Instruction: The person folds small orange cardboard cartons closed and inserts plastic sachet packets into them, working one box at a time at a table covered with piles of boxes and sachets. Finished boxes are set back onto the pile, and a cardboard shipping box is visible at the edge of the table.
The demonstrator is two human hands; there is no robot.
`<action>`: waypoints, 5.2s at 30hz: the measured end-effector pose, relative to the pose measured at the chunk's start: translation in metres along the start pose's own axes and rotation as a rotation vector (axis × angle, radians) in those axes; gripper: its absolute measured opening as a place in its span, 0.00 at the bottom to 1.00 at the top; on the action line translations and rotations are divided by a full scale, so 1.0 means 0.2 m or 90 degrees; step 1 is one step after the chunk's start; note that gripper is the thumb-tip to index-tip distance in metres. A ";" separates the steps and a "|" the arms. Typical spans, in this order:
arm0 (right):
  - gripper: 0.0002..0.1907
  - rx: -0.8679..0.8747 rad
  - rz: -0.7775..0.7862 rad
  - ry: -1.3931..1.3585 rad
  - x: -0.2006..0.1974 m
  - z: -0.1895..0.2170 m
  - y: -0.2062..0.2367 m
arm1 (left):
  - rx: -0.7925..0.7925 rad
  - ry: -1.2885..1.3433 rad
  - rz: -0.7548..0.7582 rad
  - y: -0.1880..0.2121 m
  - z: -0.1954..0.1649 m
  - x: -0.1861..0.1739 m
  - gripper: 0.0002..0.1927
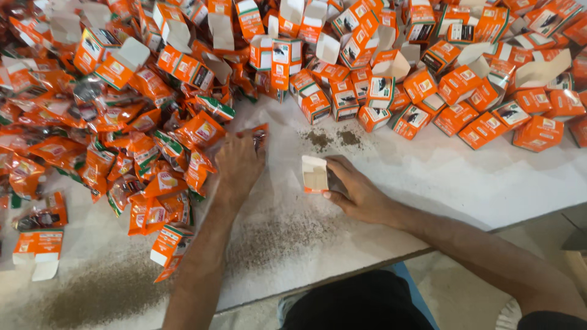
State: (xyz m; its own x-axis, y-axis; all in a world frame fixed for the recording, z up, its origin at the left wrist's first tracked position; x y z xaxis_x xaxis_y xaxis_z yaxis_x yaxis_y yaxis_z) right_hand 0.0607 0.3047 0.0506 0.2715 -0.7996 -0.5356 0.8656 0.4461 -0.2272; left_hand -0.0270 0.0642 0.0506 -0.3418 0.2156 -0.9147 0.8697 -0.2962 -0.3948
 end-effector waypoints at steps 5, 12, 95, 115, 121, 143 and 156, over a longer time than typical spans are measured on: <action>0.30 0.042 0.013 -0.014 -0.01 -0.02 -0.01 | 0.143 0.202 -0.117 0.14 -0.23 -0.17 0.14; 0.29 0.060 0.003 0.023 -0.02 -0.02 -0.01 | 0.326 0.597 -0.362 0.34 -0.57 -0.37 0.24; 0.29 -0.012 -0.028 0.113 0.04 0.01 0.05 | 0.400 0.399 -0.117 0.36 -0.64 -0.24 0.13; 0.31 -0.093 -0.171 0.774 -0.45 -0.03 -0.12 | 0.258 0.275 -0.078 -0.22 -0.85 0.20 0.46; 0.34 0.080 -0.276 0.742 -0.72 -0.13 0.33 | 0.299 0.293 0.012 -0.26 -1.14 0.28 0.57; 0.50 0.042 -0.439 0.632 -0.90 -0.28 0.31 | 0.321 0.190 -0.215 -0.72 -1.11 0.35 0.40; 0.34 0.069 -0.261 0.660 -0.55 -0.26 -0.06 | 0.380 -0.059 -0.172 -0.63 -0.73 0.34 0.36</action>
State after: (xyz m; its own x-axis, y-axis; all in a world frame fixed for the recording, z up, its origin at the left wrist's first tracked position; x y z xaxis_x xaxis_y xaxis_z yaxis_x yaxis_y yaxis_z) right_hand -0.0014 0.4076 0.0692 -0.4809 -0.1349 -0.8663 0.8547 0.1482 -0.4975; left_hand -0.1072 0.2522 0.0496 -0.5728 0.2817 -0.7697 0.4119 -0.7130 -0.5674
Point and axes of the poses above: each hand's wrist, its own y-axis away from the middle knuckle, its own x-axis out of the palm, z = x × y, the point moved 7 cm from there along -y, towards the middle knuckle, and after that the axes turned 12 degrees about x, right-handed, at the moved point
